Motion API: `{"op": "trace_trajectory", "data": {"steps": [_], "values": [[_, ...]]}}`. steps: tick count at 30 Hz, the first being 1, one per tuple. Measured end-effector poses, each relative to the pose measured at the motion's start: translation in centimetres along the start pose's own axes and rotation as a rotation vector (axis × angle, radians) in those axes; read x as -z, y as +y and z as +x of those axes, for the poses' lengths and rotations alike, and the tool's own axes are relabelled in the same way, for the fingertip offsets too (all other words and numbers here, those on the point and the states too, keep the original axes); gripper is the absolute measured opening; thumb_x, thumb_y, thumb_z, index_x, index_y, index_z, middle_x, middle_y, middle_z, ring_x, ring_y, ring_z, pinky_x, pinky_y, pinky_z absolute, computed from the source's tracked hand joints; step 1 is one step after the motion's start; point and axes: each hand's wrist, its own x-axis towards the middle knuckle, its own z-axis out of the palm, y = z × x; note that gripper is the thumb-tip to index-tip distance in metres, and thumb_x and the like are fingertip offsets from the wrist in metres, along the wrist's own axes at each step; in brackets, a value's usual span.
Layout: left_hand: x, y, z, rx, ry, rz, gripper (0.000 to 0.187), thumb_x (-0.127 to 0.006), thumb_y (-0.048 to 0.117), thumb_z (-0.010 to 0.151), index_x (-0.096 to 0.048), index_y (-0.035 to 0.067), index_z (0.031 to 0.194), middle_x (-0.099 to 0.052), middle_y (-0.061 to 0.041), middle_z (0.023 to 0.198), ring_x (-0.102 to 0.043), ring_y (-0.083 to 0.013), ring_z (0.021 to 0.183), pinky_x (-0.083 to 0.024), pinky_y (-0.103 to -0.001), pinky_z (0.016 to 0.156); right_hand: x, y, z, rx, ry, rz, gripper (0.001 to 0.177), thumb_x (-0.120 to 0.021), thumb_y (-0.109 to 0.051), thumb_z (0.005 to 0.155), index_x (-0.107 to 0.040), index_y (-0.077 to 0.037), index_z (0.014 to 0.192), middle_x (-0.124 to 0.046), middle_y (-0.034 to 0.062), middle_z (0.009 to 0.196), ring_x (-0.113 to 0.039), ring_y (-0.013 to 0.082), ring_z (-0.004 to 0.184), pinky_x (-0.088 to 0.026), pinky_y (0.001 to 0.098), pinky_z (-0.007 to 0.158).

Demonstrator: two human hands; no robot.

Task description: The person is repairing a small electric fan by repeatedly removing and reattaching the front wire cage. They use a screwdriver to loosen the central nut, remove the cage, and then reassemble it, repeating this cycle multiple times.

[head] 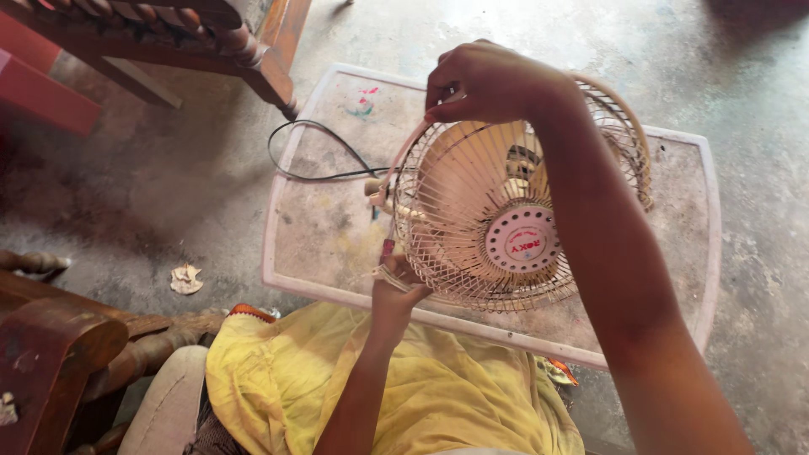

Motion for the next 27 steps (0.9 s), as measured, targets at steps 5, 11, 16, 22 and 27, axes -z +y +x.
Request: {"op": "trace_trajectory", "data": {"steps": [5,11,16,22,27], "values": [[0.8,2.2,0.9,0.138,-0.073,0.779,0.02,-0.082,0.006,0.082,-0.072,-0.001,0.097,-0.077,-0.012,0.092,-0.072,-0.0174,0.082,-0.057,-0.031,0.077,0.0,0.6,-0.1,0.054,0.006,-0.024,0.021,-0.077,-0.027,0.091,-0.079,-0.009,0.103,-0.074,0.0122,0.101,-0.072,0.0277,0.096,-0.055,0.0446,0.085],[1.5,5.1,2.4,0.236,-0.277,0.729,0.024,-0.081,0.014,0.085,-0.078,0.001,0.104,-0.082,-0.01,0.09,-0.077,-0.0155,0.077,-0.06,-0.031,0.075,0.0,1.1,-0.1,0.107,-0.003,-0.024,0.023,-0.078,-0.027,0.092,-0.079,-0.008,0.104,-0.074,0.0126,0.095,-0.071,0.0286,0.09,-0.055,0.0445,0.082],[2.0,6.4,3.6,0.277,-0.337,0.691,0.029,-0.083,0.005,0.079,-0.074,-0.004,0.105,-0.08,-0.012,0.093,-0.075,-0.0162,0.084,-0.06,-0.032,0.078,0.1,0.9,-0.3,0.135,-0.001,-0.019,0.024,-0.077,-0.028,0.094,-0.077,-0.006,0.103,-0.072,0.0137,0.094,-0.07,0.0287,0.088,-0.054,0.0445,0.079],[4.0,6.8,4.2,0.206,-0.344,0.571,0.021,-0.078,0.0,0.084,-0.073,-0.007,0.104,-0.081,-0.011,0.098,-0.074,-0.0154,0.088,-0.059,-0.031,0.083,-0.3,0.8,-0.5,0.042,-0.02,0.033,0.025,-0.075,-0.029,0.096,-0.075,-0.007,0.106,-0.072,0.0106,0.097,-0.069,0.0266,0.087,-0.054,0.0416,0.073],[7.2,1.1,4.8,0.122,-0.338,0.277,0.015,-0.075,-0.005,0.087,-0.073,-0.005,0.102,-0.079,-0.013,0.096,-0.078,-0.0183,0.09,-0.064,-0.032,0.087,-0.2,1.1,-0.3,0.083,-0.023,0.03,0.024,-0.075,-0.029,0.097,-0.075,-0.006,0.106,-0.072,0.0105,0.097,-0.069,0.0256,0.088,-0.054,0.0402,0.075]]}}
